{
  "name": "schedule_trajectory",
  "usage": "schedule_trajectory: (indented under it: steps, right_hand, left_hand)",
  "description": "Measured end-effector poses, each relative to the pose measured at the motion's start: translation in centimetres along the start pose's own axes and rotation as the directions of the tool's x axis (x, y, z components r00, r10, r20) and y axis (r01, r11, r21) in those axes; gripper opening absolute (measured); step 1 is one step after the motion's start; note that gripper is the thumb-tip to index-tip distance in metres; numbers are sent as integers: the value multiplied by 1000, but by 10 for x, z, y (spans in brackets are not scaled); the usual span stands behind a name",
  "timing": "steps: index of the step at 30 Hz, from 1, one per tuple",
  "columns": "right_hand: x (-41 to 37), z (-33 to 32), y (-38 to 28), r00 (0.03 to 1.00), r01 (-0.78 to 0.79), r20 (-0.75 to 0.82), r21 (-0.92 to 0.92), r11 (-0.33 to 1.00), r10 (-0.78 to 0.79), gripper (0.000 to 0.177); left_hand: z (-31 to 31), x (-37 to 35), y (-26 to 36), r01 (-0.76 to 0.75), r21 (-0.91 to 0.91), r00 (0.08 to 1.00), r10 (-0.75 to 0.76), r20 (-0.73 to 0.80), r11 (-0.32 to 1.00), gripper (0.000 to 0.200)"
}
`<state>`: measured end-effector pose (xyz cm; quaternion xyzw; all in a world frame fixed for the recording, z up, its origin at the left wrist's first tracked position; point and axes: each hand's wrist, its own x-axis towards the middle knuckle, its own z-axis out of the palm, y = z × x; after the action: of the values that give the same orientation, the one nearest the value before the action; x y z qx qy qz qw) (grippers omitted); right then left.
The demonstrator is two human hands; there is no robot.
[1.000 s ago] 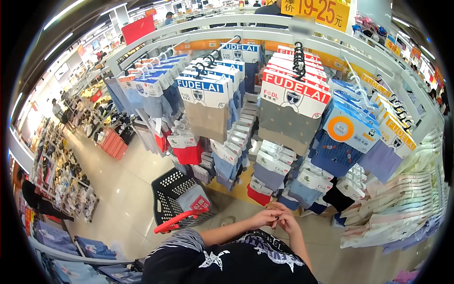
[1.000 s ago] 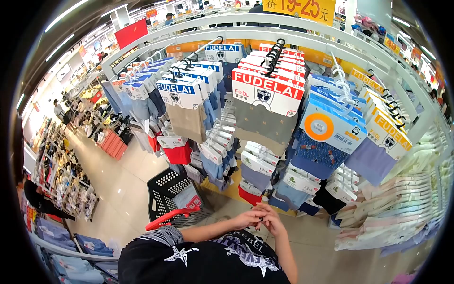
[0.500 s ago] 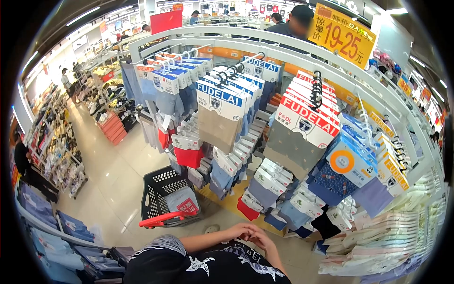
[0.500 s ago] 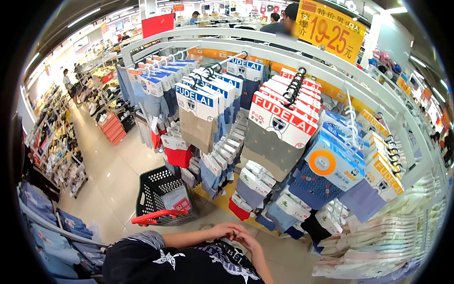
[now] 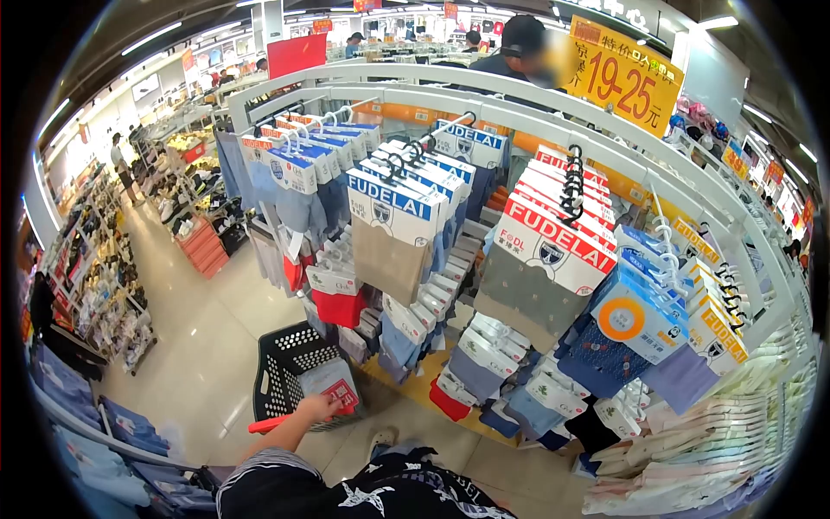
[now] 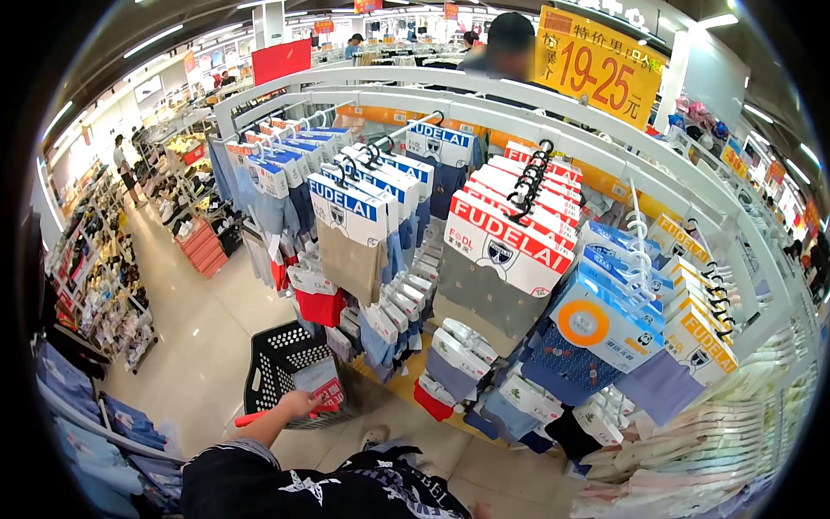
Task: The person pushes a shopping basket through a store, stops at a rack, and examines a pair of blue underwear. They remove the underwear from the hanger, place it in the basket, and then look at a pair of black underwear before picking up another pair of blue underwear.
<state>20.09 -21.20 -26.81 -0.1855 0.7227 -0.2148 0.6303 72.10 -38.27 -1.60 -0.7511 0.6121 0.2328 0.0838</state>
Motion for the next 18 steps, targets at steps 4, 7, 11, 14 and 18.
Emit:
schedule_trajectory:
  steps: [4,7,11,14,18]
  right_hand:
    - [2,-2,-3,999,42,-5,-165,985,-44,32]
    - [7,3,-15,993,117,38,-263,958,-110,31]
    - [12,8,-33,979,204,92,-346,916,-184,31]
    - [14,12,-44,970,241,120,-389,889,-210,30]
    - [23,12,-53,964,263,146,-442,858,-220,30]
  left_hand:
    - [-5,-5,5,-26,7,972,24,234,1000,49]
    - [-26,-14,-5,36,-145,885,36,465,989,51]
    - [-2,5,-89,-269,-321,833,387,395,908,58]
    - [-19,-28,-65,-139,-219,841,232,488,966,56]
    - [6,-17,-83,100,-362,785,150,601,927,45]
